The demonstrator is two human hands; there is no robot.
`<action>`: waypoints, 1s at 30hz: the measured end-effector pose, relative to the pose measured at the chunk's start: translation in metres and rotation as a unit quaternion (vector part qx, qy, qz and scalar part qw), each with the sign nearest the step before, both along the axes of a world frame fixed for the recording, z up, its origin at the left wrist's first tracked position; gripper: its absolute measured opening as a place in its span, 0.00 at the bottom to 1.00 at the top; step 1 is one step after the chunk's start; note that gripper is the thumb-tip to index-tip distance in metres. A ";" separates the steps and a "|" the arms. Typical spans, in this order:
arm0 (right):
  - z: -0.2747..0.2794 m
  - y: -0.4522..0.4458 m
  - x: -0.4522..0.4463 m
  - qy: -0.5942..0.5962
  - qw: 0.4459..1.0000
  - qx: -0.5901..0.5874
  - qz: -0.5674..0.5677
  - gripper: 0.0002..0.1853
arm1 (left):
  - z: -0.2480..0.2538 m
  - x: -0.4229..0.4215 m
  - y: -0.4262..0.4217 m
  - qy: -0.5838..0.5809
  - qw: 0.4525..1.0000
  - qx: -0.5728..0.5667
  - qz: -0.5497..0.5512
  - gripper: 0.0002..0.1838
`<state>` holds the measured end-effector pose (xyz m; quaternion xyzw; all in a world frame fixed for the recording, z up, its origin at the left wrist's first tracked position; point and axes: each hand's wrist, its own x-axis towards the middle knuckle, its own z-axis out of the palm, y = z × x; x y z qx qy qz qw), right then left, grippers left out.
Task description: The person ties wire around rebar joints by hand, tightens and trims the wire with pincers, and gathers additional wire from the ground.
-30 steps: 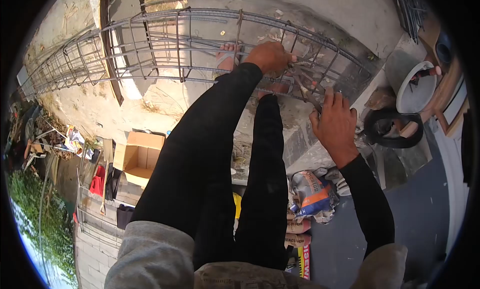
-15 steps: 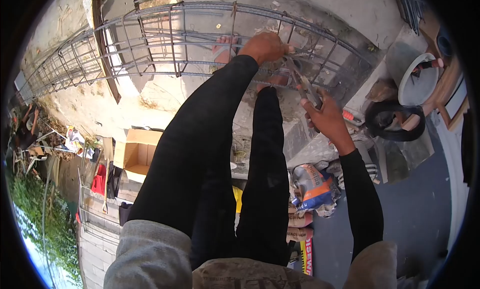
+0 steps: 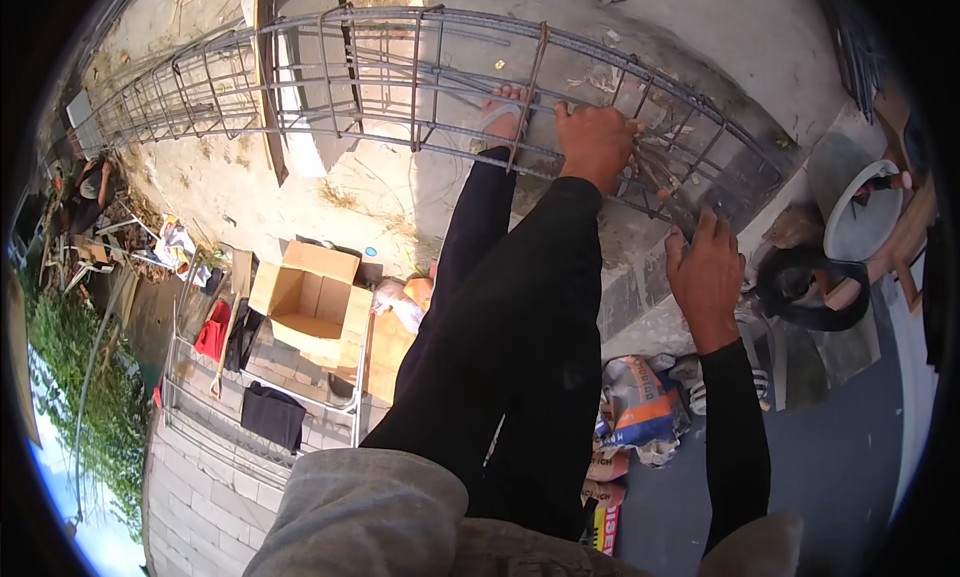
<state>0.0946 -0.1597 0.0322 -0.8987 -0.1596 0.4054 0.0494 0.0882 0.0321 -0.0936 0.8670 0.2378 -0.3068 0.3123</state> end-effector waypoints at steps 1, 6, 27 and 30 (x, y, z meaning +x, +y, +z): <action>0.000 -0.001 0.000 0.015 1.000 -0.015 0.008 0.22 | 0.003 -0.001 0.000 -0.008 1.000 0.003 -0.009 0.29; 0.001 0.000 0.013 0.352 0.852 -0.028 -0.387 0.25 | 0.000 -0.005 0.005 -0.036 0.998 -0.029 -0.052 0.28; 0.001 -0.001 0.030 0.334 0.896 -0.020 -0.293 0.30 | 0.041 -0.014 0.083 -0.135 0.875 -0.083 0.458 0.25; -0.003 -0.013 0.010 0.549 0.626 0.086 -0.547 0.35 | 0.024 0.000 0.128 -0.019 0.928 -0.158 0.338 0.32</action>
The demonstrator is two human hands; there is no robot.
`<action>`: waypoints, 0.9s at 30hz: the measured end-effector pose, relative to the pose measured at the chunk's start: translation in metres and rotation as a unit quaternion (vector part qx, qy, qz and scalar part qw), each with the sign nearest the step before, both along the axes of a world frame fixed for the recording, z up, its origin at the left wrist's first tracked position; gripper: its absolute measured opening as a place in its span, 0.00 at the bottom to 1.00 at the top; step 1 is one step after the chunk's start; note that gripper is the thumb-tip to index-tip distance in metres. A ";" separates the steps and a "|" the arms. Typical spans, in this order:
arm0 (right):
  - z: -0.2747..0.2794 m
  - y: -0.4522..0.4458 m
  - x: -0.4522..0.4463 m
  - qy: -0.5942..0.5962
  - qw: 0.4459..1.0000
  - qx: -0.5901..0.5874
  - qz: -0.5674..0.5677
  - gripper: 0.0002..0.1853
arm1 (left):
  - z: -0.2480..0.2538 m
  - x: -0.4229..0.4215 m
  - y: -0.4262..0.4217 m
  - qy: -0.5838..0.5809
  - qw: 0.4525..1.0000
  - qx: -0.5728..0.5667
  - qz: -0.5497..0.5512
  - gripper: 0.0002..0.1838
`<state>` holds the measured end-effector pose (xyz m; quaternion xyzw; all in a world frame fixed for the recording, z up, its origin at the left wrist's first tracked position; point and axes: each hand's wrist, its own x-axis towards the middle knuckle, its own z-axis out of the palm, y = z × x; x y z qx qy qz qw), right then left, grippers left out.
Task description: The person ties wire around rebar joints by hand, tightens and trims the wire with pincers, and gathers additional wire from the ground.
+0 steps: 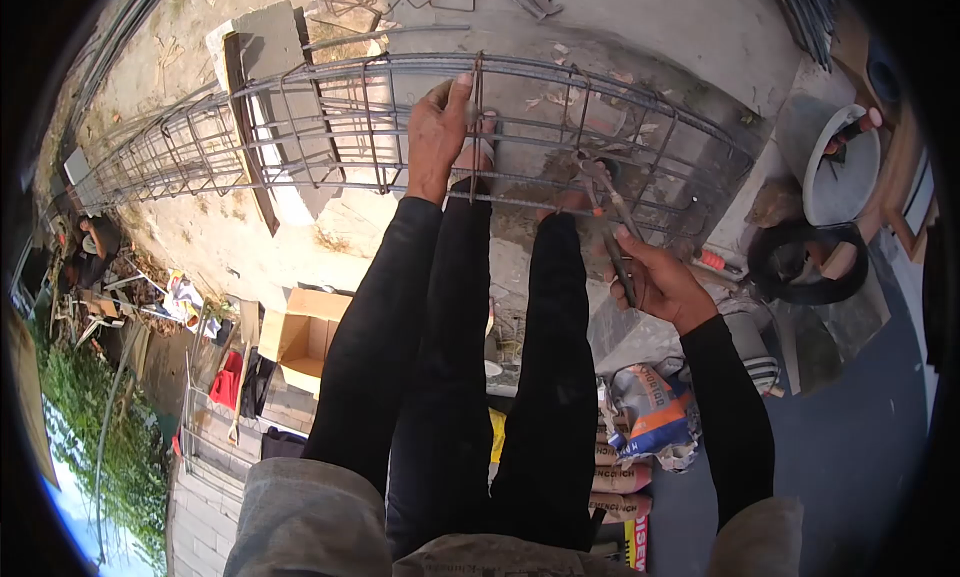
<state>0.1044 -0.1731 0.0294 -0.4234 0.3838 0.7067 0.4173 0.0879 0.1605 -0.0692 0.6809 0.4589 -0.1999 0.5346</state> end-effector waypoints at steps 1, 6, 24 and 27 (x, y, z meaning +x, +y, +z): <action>0.001 0.001 -0.007 0.041 0.995 0.031 -0.086 0.36 | -0.013 0.002 0.002 -0.015 0.997 -0.067 0.029 0.33; -0.001 0.017 -0.021 -0.213 0.957 -0.092 0.173 0.30 | -0.048 0.001 0.002 -0.025 0.980 -0.187 0.070 0.33; 0.001 0.024 -0.016 -0.324 0.893 -0.080 0.302 0.30 | -0.047 0.010 0.014 0.018 0.947 -0.275 0.165 0.28; -0.011 0.013 -0.027 0.016 0.981 0.006 -0.192 0.32 | -0.061 0.005 0.012 -0.003 0.941 -0.279 0.191 0.25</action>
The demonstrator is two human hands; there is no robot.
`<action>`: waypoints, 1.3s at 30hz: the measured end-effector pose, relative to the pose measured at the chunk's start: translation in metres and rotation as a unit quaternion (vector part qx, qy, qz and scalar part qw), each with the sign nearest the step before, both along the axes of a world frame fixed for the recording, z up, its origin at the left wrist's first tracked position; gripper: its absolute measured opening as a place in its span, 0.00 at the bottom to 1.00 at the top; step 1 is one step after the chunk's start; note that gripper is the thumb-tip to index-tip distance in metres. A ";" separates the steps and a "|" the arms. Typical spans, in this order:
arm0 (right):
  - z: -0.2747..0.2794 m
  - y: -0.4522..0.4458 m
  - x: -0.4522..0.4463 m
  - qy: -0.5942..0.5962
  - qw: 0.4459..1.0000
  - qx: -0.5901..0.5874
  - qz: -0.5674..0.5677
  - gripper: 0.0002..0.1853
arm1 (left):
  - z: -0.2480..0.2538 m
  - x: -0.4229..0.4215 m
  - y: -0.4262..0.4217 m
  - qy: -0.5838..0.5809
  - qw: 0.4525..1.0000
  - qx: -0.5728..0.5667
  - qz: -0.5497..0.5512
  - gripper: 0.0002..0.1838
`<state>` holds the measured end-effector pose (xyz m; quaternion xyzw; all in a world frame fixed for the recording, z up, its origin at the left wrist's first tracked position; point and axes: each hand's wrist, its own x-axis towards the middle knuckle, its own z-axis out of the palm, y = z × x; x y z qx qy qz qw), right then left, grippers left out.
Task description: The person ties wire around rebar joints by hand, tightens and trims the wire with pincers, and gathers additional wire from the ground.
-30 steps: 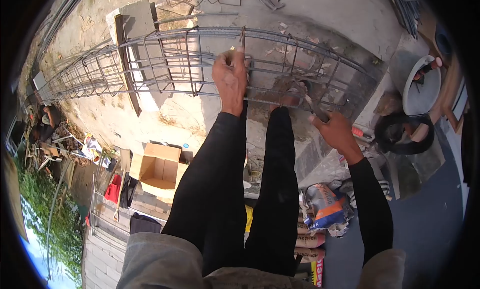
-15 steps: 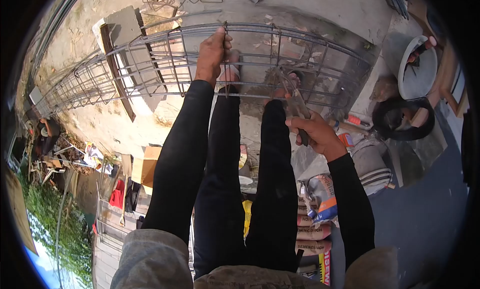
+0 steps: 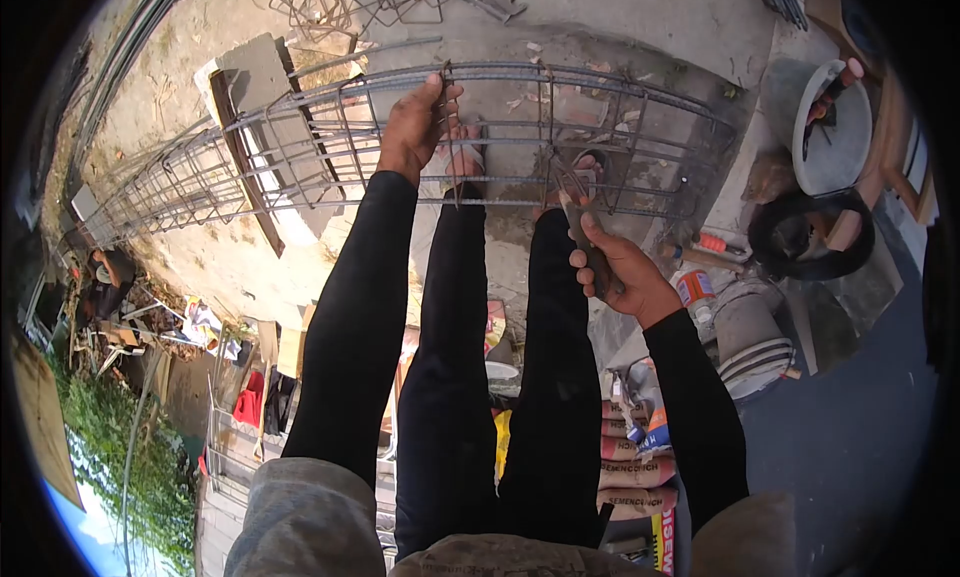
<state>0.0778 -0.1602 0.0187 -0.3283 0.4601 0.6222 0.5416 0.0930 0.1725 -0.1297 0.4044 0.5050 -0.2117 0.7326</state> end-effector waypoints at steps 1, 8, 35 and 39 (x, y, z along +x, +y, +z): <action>0.003 0.003 -0.010 -0.001 1.000 0.006 -0.019 0.31 | -0.007 -0.002 0.001 -0.013 1.000 -0.004 0.011 0.23; 0.009 0.022 -0.013 -0.079 0.986 -0.080 0.119 0.32 | -0.015 -0.006 -0.003 -0.027 0.998 0.011 0.049 0.19; 0.071 -0.014 -0.097 0.042 0.970 0.118 -0.208 0.39 | 0.022 0.006 0.013 -0.028 0.984 0.043 -0.171 0.39; 0.097 -0.063 -0.096 -0.030 0.988 0.025 -0.149 0.38 | 0.061 0.007 0.045 -0.029 0.960 0.085 -0.267 0.45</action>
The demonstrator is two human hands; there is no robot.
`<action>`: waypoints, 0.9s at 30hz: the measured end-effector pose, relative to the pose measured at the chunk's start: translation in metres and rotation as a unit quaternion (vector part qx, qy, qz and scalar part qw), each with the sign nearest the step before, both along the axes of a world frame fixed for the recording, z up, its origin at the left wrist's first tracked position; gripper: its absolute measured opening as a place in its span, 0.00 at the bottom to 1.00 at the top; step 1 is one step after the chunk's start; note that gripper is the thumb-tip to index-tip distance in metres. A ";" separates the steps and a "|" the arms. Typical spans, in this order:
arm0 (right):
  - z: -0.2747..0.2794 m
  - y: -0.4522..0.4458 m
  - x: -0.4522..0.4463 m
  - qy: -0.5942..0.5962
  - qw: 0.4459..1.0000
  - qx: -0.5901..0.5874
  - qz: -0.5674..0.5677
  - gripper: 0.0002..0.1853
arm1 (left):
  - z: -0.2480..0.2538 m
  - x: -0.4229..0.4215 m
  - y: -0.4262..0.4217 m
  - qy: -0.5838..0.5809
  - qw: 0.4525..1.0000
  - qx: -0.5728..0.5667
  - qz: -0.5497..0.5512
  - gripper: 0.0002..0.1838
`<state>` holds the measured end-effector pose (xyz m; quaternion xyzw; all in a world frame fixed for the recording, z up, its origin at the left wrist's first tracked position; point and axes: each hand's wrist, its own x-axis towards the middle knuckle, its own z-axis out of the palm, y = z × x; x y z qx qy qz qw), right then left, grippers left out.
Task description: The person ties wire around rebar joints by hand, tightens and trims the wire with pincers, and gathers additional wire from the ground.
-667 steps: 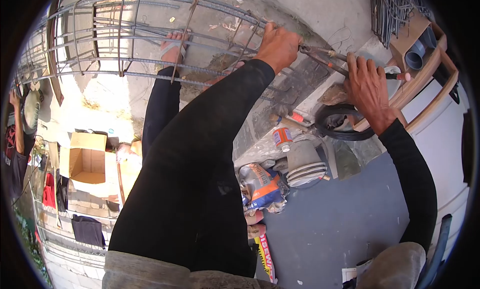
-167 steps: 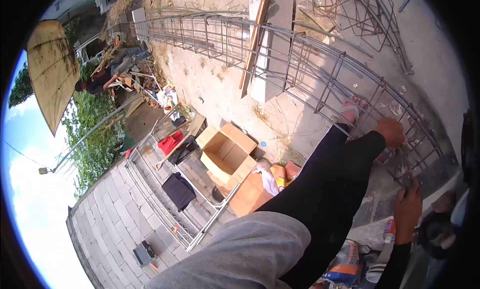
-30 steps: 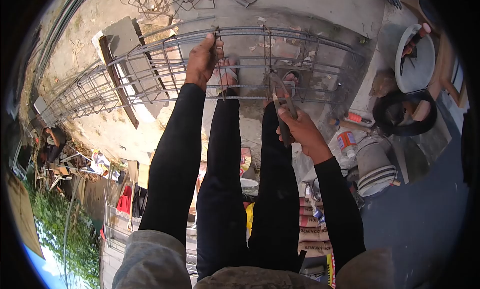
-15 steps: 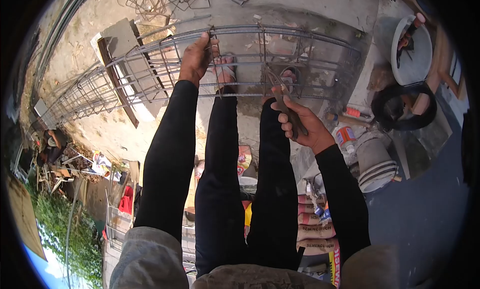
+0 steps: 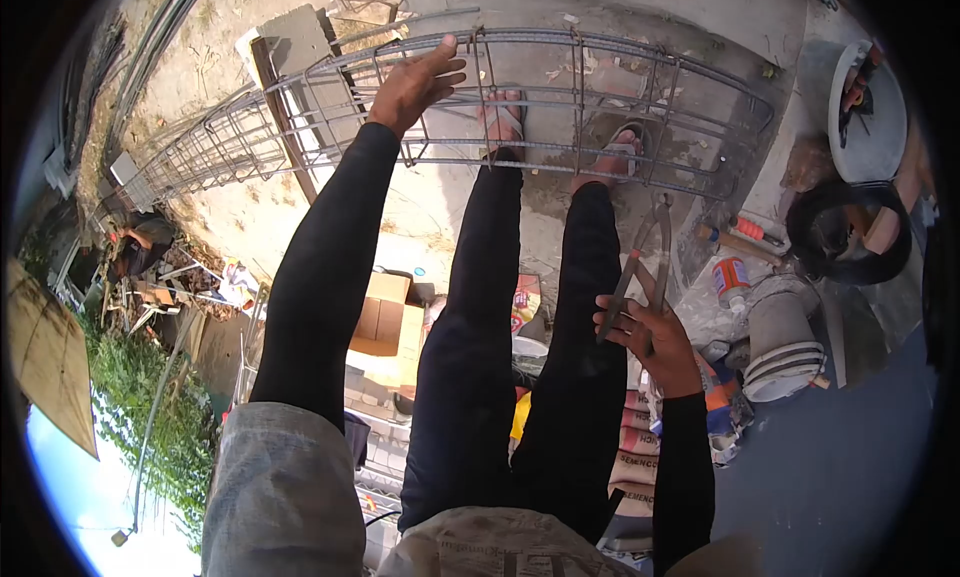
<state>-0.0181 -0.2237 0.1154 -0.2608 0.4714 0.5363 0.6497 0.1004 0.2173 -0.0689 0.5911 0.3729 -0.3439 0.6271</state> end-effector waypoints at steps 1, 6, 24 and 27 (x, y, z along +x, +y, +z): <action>0.010 -0.018 0.000 -0.014 0.999 -0.039 0.036 0.38 | 0.020 -0.017 0.015 0.011 0.999 0.043 0.005 0.45; 0.036 -0.069 0.002 -0.080 0.982 -0.119 0.125 0.38 | 0.089 -0.150 0.043 0.098 0.978 0.182 0.029 0.40; 0.035 -0.117 -0.097 -0.309 0.751 -0.401 0.423 0.31 | 0.134 -0.515 -0.115 0.256 0.947 0.194 0.002 0.27; 0.037 -0.069 -0.087 -0.380 0.729 -0.421 0.383 0.25 | 0.115 -0.543 -0.107 0.249 0.946 0.206 0.014 0.27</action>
